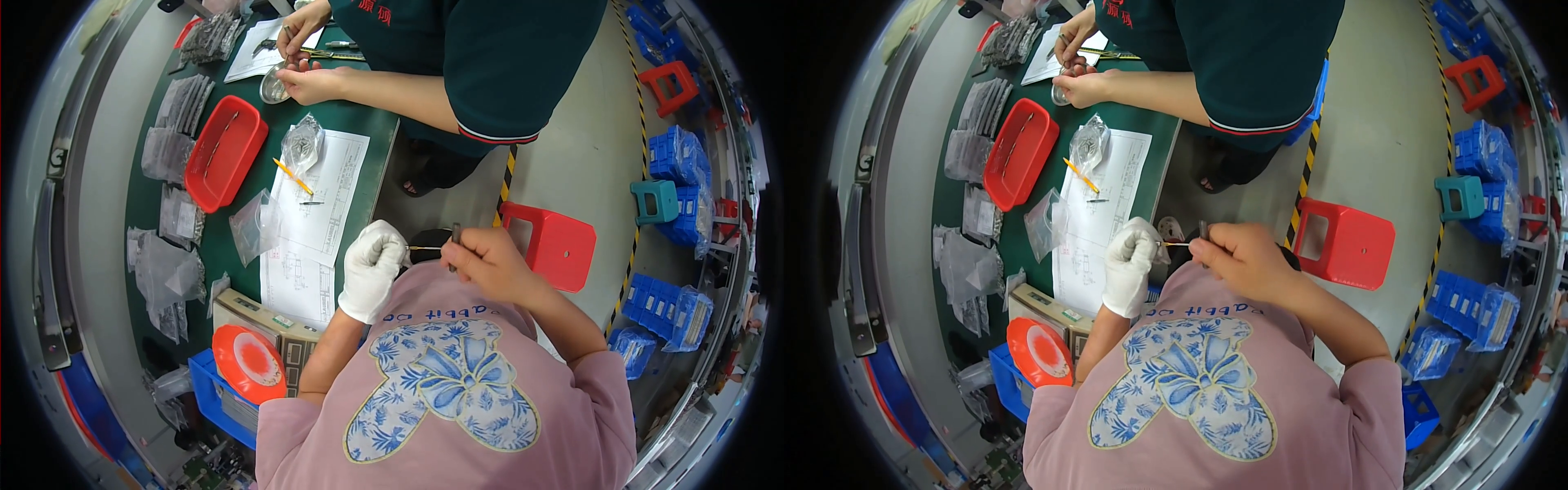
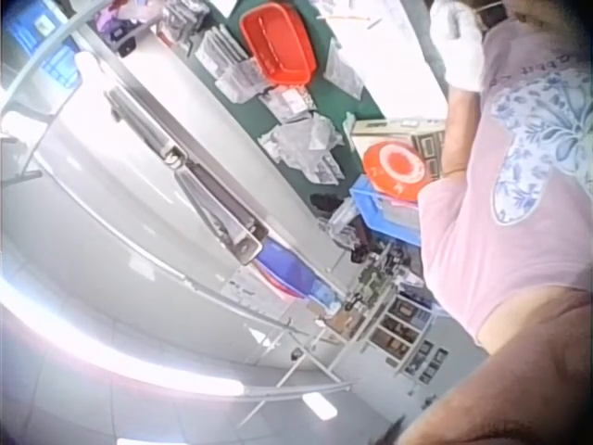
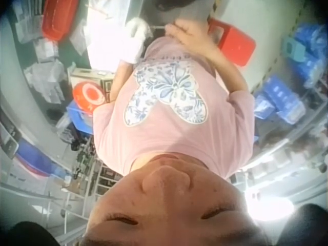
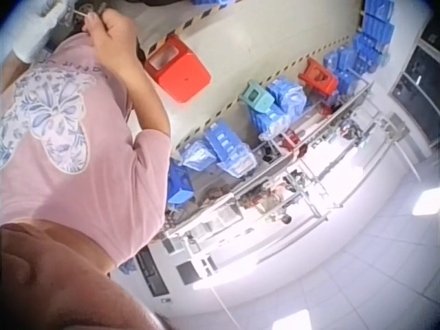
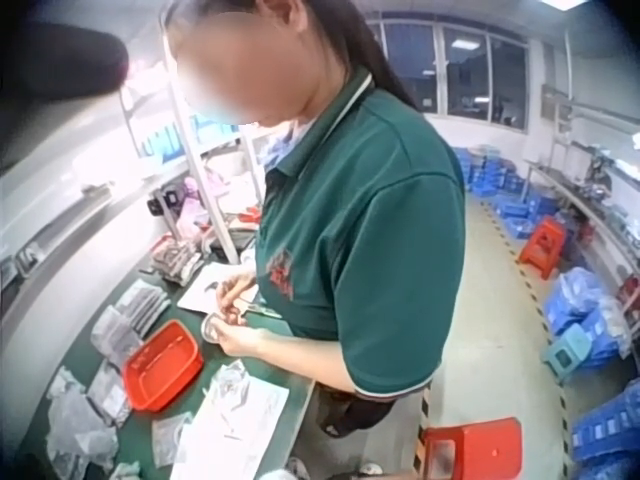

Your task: Inspecting and assembling small metal hardware components at a manufacturing workbench.

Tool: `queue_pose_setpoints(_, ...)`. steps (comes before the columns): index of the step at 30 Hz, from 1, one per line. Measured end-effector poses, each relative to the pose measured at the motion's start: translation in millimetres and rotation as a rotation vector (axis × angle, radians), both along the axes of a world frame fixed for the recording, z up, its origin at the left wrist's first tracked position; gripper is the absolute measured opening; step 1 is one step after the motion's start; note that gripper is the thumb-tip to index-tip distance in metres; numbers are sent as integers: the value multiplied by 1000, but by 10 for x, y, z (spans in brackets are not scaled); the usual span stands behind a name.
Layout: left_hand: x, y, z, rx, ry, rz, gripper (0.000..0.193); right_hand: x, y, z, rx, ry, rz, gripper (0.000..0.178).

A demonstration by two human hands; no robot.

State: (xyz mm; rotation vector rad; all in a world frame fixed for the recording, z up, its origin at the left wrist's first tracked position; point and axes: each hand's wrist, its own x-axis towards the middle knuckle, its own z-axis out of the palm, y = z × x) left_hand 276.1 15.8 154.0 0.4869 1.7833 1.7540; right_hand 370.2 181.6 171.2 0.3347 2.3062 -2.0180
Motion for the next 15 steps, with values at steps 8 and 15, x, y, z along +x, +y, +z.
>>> queue_pose_setpoints(8, -18, -29, -7, 81, -171, 85, 18, 47, 20, 33, 698, 413, -259, 35)
queue_pose_setpoints(15, 1, -14, 19, 67, -30, -10, 18, 51, 50, -22, -85, -40, -51, 30)
